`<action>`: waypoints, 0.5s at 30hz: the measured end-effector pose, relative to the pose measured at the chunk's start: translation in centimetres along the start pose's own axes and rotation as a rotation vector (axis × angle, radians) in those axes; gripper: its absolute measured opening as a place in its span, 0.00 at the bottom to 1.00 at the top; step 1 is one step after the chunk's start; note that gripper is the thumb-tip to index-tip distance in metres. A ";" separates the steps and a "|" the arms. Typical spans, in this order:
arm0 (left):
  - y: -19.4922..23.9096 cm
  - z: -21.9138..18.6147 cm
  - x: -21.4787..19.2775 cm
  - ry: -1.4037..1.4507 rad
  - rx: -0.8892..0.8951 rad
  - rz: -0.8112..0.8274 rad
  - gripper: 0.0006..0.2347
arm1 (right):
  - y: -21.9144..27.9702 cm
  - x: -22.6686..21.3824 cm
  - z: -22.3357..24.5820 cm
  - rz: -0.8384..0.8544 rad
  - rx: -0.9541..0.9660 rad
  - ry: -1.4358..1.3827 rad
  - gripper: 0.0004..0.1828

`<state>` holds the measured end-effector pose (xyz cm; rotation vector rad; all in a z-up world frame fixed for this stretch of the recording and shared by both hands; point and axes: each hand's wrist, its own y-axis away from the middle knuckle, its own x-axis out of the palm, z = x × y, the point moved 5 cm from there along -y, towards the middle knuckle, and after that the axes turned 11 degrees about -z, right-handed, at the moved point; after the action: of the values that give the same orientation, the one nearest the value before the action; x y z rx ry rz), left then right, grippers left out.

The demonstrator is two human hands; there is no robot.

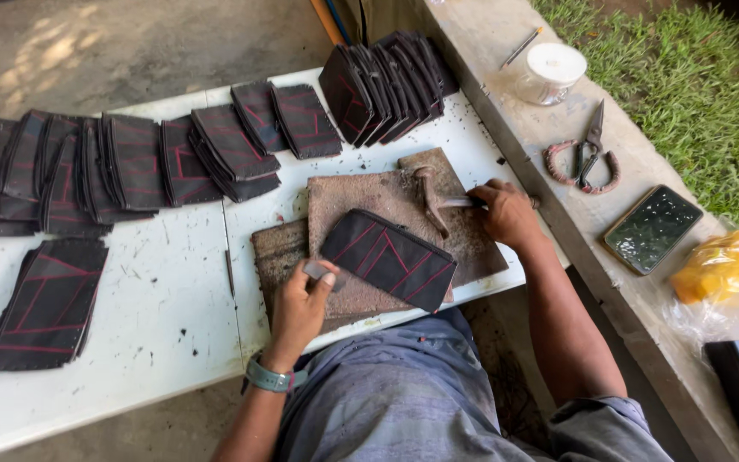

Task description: The person uses a hammer to drive metal fasteners into black leather wallet pieces with red stitching. They repeatedly position each wallet on a wooden block, strike the fasteners, and move completed units aside while handling new pieces from a stack.

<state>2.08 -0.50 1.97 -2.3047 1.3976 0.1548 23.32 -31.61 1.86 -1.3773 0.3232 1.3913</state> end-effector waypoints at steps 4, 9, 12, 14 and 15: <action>0.8 0.3 -1.0 0.011 0.034 -0.049 0.05 | -0.1 -3.5 8.0 -0.065 -0.039 -0.162 0.34; 1.3 1.3 -0.7 -0.081 0.009 -0.037 0.08 | 2.0 -2.1 19.1 0.370 -0.138 -0.012 0.53; 0.9 1.9 -1.4 0.022 0.045 -0.067 0.08 | 1.4 -1.0 20.3 0.527 -0.196 0.008 0.52; 1.0 2.7 -2.0 0.143 0.017 -0.076 0.08 | 1.6 -0.4 20.2 0.619 -0.356 -0.013 0.52; 0.8 3.1 -2.3 0.212 -0.017 -0.079 0.09 | 1.4 -0.6 20.0 0.600 -0.439 -0.094 0.52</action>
<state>0.62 2.39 -0.34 -2.4442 1.4058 -0.1057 11.37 -16.56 7.45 -1.6362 0.4054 2.1101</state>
